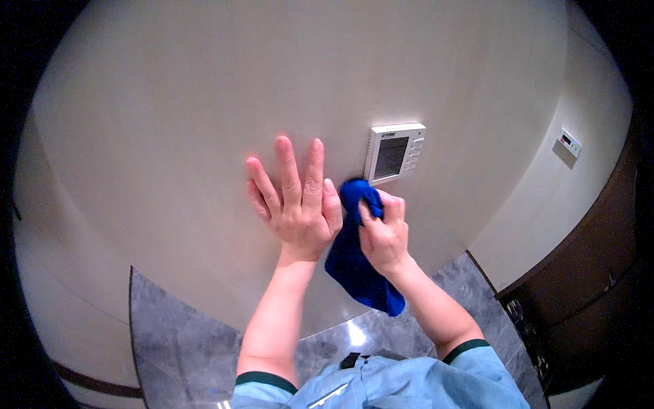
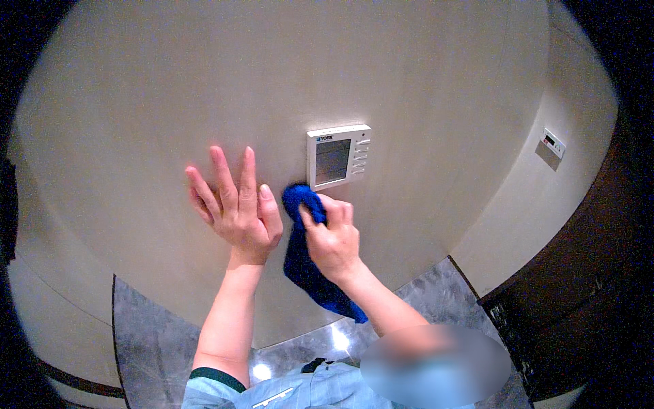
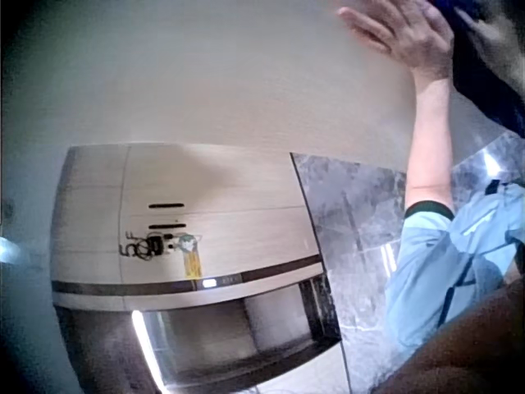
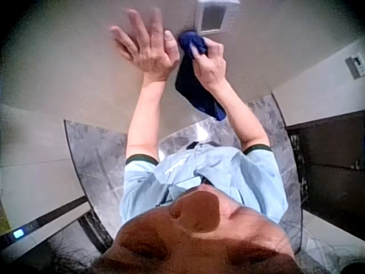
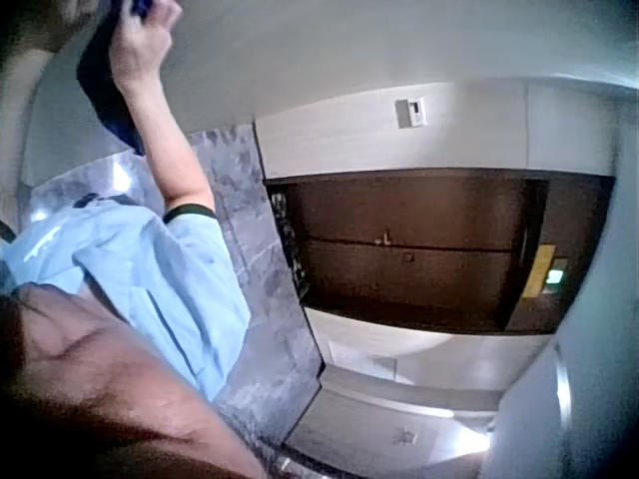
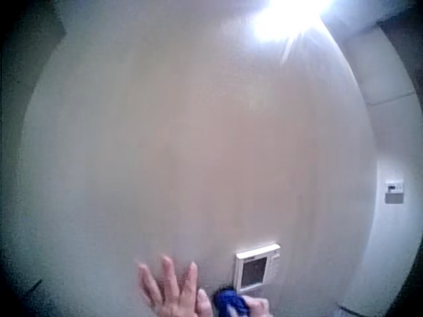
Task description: The person wipes a control panel on a wall and a large door surface using a blue cloth.
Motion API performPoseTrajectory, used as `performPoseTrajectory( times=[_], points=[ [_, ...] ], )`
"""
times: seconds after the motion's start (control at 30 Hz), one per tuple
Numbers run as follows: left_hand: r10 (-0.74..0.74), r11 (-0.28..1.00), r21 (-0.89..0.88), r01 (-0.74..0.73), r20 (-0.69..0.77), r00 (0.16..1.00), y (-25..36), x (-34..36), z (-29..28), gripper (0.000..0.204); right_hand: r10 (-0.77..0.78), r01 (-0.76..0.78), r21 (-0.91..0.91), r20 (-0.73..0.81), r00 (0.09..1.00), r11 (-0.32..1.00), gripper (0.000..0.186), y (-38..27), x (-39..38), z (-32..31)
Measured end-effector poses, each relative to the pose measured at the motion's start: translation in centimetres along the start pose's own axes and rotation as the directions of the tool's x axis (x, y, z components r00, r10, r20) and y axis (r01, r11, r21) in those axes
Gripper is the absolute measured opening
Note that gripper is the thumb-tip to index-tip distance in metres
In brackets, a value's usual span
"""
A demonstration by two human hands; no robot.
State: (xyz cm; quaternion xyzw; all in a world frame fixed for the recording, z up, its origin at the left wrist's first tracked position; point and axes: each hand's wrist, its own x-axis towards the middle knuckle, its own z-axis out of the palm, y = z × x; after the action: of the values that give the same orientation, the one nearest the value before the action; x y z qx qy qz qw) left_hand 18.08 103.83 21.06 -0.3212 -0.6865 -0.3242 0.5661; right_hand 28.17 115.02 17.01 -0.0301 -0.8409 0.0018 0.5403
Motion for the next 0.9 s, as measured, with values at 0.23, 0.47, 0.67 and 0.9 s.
performPoseTrajectory(
  times=[0.23,0.47,0.67,0.9],
  points=[
    [0.004,1.000,0.000,-0.004,-0.020,1.000,0.2,0.1,0.3,0.049,0.083,-0.076,0.066,-0.116,0.990,0.995,0.044,4.3,-1.6,-0.3],
    [0.019,1.000,-0.020,-0.020,-0.021,1.000,0.0,0.3,1.0,0.048,0.567,-0.438,0.436,-0.227,0.792,0.786,0.021,7.5,-1.2,-1.8],
    [0.010,1.000,-0.028,-0.010,-0.020,1.000,-0.3,0.2,0.8,0.047,0.530,-0.307,0.597,-0.240,0.813,0.741,0.034,5.2,3.5,-5.0],
    [0.028,0.999,-0.020,-0.029,-0.020,0.999,-1.1,0.3,1.8,0.045,0.109,-0.128,-0.095,-0.181,0.977,0.987,0.045,1.2,8.1,-1.9]
  ],
)
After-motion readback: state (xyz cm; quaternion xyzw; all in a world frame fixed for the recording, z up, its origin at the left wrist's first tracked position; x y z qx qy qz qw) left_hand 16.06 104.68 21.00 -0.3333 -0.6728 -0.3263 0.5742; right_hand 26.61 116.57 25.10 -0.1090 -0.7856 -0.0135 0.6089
